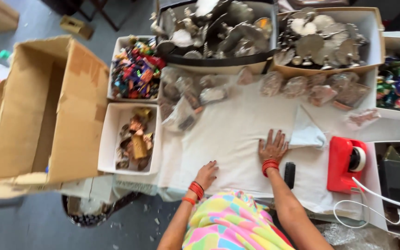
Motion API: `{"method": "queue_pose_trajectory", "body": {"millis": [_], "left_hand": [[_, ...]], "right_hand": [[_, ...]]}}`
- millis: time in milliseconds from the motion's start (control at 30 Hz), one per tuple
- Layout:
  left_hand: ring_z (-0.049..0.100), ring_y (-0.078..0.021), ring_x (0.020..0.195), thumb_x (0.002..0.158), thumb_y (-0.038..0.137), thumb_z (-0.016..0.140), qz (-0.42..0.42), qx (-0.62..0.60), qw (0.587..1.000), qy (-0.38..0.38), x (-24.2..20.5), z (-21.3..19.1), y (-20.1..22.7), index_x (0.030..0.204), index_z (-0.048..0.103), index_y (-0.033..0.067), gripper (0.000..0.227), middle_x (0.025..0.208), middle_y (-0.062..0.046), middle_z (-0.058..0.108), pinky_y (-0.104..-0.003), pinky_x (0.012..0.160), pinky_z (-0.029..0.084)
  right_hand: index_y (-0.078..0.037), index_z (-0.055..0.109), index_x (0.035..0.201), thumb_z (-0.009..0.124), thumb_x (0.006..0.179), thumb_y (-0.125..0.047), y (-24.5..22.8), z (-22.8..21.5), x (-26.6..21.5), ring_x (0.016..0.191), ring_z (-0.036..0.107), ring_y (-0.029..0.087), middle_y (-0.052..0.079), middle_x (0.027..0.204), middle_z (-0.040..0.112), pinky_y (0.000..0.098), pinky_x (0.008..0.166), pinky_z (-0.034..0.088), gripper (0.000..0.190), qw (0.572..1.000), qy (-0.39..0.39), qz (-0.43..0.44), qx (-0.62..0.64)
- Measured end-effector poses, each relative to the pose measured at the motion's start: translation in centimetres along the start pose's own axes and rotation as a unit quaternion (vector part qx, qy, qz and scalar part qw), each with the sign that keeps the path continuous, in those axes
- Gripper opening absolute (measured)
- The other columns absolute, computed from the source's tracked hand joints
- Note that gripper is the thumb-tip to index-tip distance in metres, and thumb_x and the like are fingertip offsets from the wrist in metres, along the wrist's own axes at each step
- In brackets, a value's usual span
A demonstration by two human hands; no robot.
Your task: The person unwraps a small copper-colored decorative item from bubble wrap and places it on a white cloth. They then use a small black brush to clean the surface of the item, turning it over to reach different sides.
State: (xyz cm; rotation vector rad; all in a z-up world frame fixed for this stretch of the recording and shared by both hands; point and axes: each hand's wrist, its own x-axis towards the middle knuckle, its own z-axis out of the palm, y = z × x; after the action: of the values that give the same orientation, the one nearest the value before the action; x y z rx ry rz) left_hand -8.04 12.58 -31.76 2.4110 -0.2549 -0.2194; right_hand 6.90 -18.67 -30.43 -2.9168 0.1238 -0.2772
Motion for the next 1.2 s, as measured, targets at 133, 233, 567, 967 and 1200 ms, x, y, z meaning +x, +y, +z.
{"method": "queue_pose_trajectory", "body": {"millis": [133,233,567,967,1200], "left_hand": [[0.076,-0.0309,0.104,0.097,0.007,0.063,-0.115,-0.148,0.982,0.035,-1.1,-5.5,-3.8,0.127,0.069,0.0084,0.030,0.108,-0.017,0.077,-0.039,0.092,0.061],[0.076,-0.0238,0.092,0.094,-0.005,0.057,-0.047,-0.138,0.959,0.244,-1.0,-12.4,-5.4,0.118,0.070,0.0051,0.029,0.102,-0.013,0.077,-0.033,0.082,0.064],[0.071,-0.0146,0.077,0.101,-0.005,0.049,-0.222,-0.123,0.815,0.522,-3.0,-28.3,-8.6,0.110,0.067,0.0037,0.022,0.100,-0.007,0.065,-0.029,0.058,0.065],[0.072,-0.0269,0.091,0.091,-0.001,0.066,-0.256,0.019,0.846,0.468,3.4,-31.6,-16.2,0.109,0.067,0.0055,0.018,0.102,-0.013,0.074,-0.040,0.080,0.059],[0.065,-0.0408,0.110,0.095,0.020,0.067,-0.373,0.134,0.867,0.302,6.4,-32.9,-18.4,0.117,0.066,0.0092,0.025,0.110,-0.018,0.074,-0.055,0.096,0.050]], "right_hand": [[-0.023,0.020,0.167,0.038,0.102,-0.053,0.3,-0.7,-0.5,0.159,0.010,0.033,0.014,0.174,0.011,0.0573,0.125,0.007,0.073,0.999,-0.013,-0.019,0.024],[-0.021,0.025,0.165,0.041,0.104,-0.049,1.0,-1.7,-1.7,0.160,0.012,0.038,0.016,0.174,0.014,0.0581,0.127,0.008,0.069,0.998,-0.047,-0.048,0.023],[-0.018,0.028,0.161,0.046,0.095,-0.051,0.1,-3.7,-13.8,0.155,0.015,0.043,0.017,0.168,0.022,0.0659,0.120,0.012,0.076,0.987,-0.037,-0.157,0.008],[-0.022,0.026,0.162,0.047,0.096,-0.049,-0.1,-3.7,-15.5,0.157,0.013,0.035,0.011,0.169,0.021,0.0595,0.125,0.008,0.074,0.985,-0.033,-0.167,-0.001],[-0.023,0.027,0.161,0.047,0.096,-0.048,-0.8,-4.6,-15.4,0.157,0.013,0.033,0.008,0.169,0.021,0.0571,0.125,0.009,0.073,0.988,-0.037,-0.151,0.014]]}}
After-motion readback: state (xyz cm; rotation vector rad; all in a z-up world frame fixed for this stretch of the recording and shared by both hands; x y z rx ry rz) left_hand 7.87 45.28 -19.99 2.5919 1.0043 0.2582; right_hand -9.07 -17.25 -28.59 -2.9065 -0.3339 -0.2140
